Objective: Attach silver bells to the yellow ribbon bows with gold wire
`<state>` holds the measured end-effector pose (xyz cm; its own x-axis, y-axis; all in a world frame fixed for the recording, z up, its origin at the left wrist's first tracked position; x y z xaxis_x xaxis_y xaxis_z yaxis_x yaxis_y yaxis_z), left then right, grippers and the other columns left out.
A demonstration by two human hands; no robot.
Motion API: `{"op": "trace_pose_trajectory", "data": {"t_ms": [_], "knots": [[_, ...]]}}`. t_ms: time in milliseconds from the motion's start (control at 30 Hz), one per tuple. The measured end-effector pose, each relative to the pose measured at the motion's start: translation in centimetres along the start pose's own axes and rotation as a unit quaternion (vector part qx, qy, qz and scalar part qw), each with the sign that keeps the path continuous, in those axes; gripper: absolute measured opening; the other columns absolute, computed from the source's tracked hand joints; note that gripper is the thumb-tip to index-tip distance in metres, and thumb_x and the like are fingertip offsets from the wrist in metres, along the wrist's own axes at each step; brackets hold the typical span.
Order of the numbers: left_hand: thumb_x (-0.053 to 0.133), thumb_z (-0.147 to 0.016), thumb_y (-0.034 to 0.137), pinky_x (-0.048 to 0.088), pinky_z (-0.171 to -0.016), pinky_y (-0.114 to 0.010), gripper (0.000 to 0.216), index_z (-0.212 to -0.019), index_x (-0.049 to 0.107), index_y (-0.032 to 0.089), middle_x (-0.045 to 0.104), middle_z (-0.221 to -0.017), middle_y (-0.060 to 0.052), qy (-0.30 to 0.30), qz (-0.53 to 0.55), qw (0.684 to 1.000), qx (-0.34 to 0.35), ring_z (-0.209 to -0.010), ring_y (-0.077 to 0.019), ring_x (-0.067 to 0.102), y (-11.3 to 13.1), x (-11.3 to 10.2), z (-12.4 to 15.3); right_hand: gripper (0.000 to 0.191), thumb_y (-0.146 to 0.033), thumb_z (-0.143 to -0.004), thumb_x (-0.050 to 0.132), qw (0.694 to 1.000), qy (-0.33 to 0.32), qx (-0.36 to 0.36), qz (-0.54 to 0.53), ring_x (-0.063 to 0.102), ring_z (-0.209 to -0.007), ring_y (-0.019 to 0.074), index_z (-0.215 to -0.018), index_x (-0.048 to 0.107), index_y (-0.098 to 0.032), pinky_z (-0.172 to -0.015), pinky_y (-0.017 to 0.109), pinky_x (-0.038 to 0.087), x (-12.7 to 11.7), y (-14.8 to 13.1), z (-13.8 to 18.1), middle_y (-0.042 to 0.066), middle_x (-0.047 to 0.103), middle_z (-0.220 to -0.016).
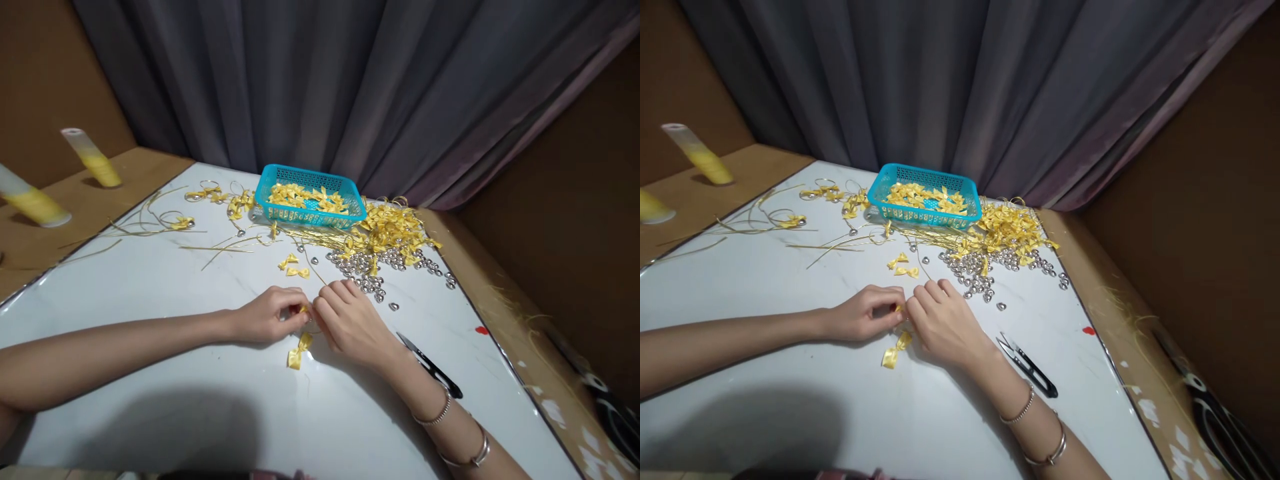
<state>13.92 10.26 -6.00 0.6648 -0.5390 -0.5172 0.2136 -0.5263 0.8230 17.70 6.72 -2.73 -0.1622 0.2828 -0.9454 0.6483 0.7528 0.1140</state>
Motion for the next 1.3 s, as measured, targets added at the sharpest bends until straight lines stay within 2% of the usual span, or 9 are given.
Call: {"op": "trace_pose_trajectory", "data": {"t_ms": [167, 333, 433, 600, 733, 933, 1200, 1300], "knots": [[0.048, -0.077, 0.019, 0.034, -0.054, -0.021, 0.016, -0.062, 0.050, 0.016, 0.046, -0.059, 0.002, -0.008, 0.025, 1.000, 0.000, -0.055, -0.0099, 0.041, -0.1, 0.1, -0.2, 0.028, -0.018, -0.093, 0.034, 0.999, -0.008, -0.015, -0.032, 0.035, -0.064, 0.0182, -0.069, 0.050, -0.017, -0.062, 0.032, 0.027, 0.2, -0.2, -0.2, 0.004, 0.048, -0.065], [0.047, -0.077, 0.023, 0.035, -0.052, -0.021, 0.018, -0.061, 0.049, 0.016, 0.050, -0.056, 0.002, -0.076, 0.112, 0.988, -0.079, -0.054, -0.0103, 0.045, -1.9, 1.4, -0.3, 0.026, -0.010, -0.089, 0.034, 0.998, 0.007, -0.019, -0.053, 0.034, -0.064, 0.0178, -0.069, 0.050, -0.016, -0.061, 0.031, 0.027, 0.5, -0.3, -0.2, 0.005, 0.047, -0.063], [0.048, -0.076, 0.022, 0.037, -0.055, -0.022, 0.017, -0.060, 0.049, 0.016, 0.053, -0.058, 0.001, -0.110, 0.155, 0.975, -0.116, -0.057, -0.0109, 0.048, -2.5, 2.0, -0.2, 0.025, -0.009, -0.088, 0.035, 0.997, 0.029, -0.031, -0.057, 0.033, -0.064, 0.0176, -0.069, 0.049, -0.016, -0.060, 0.030, 0.028, 0.4, -0.4, -0.1, 0.004, 0.046, -0.063], [0.048, -0.077, 0.024, 0.036, -0.055, -0.022, 0.017, -0.062, 0.049, 0.016, 0.051, -0.059, 0.002, -0.110, 0.197, 0.966, -0.126, -0.057, -0.0104, 0.046, -2.9, 2.2, -0.4, 0.024, -0.007, -0.089, 0.034, 0.994, 0.074, -0.031, -0.071, 0.032, -0.063, 0.0170, -0.070, 0.045, -0.018, -0.059, 0.030, 0.029, -0.6, -0.5, -0.1, 0.005, 0.046, -0.064], [0.046, -0.072, 0.015, 0.033, -0.052, -0.021, 0.011, -0.061, 0.049, 0.015, 0.051, -0.058, 0.003, -0.116, 0.172, 0.971, -0.119, -0.055, -0.0095, 0.044, -3.0, 2.4, -0.3, 0.025, -0.003, -0.086, 0.036, 0.986, 0.134, -0.011, -0.100, 0.031, -0.062, 0.0165, -0.068, 0.039, -0.020, -0.057, 0.030, 0.029, -2.8, 0.2, 0.1, 0.003, 0.041, -0.062], [0.047, -0.072, 0.016, 0.032, -0.052, -0.020, 0.012, -0.061, 0.052, 0.014, 0.051, -0.057, 0.003, -0.117, 0.148, 0.974, -0.129, -0.054, -0.0086, 0.043, -2.9, 2.4, -0.2, 0.022, -0.003, -0.086, 0.038, 0.967, 0.231, 0.014, -0.110, 0.034, -0.062, 0.0165, -0.073, 0.037, -0.020, -0.056, 0.031, 0.031, -6.1, 1.3, 1.1, 0.003, 0.042, -0.063], [0.047, -0.074, 0.018, 0.033, -0.051, -0.020, 0.013, -0.062, 0.052, 0.014, 0.052, -0.056, 0.002, -0.115, 0.145, 0.974, -0.133, -0.053, -0.0089, 0.044, -2.7, 2.6, -0.3, 0.021, -0.003, -0.086, 0.038, 0.957, 0.274, 0.017, -0.093, 0.034, -0.060, 0.0163, -0.073, 0.039, -0.020, -0.054, 0.031, 0.031, -6.5, 1.3, 1.8, 0.002, 0.040, -0.061], [0.049, -0.074, 0.018, 0.033, -0.051, -0.020, 0.013, -0.062, 0.052, 0.014, 0.051, -0.055, 0.003, -0.110, 0.129, 0.977, -0.130, -0.052, -0.0088, 0.043, -2.9, 2.5, -0.3, 0.020, -0.004, -0.087, 0.040, 0.955, 0.267, 0.045, -0.118, 0.039, -0.063, 0.0167, -0.074, 0.043, -0.019, -0.057, 0.032, 0.034, -6.2, 1.9, 1.9, 0.004, 0.046, -0.063]]}}
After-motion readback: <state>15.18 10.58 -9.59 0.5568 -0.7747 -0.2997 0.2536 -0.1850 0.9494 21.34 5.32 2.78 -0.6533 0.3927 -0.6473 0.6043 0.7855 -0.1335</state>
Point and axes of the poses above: each hand's wrist, its own z-axis away from the middle knuckle, its own x-axis out of the palm, y = z × x, the point moved 10 cm from there along -z, towards the middle knuckle
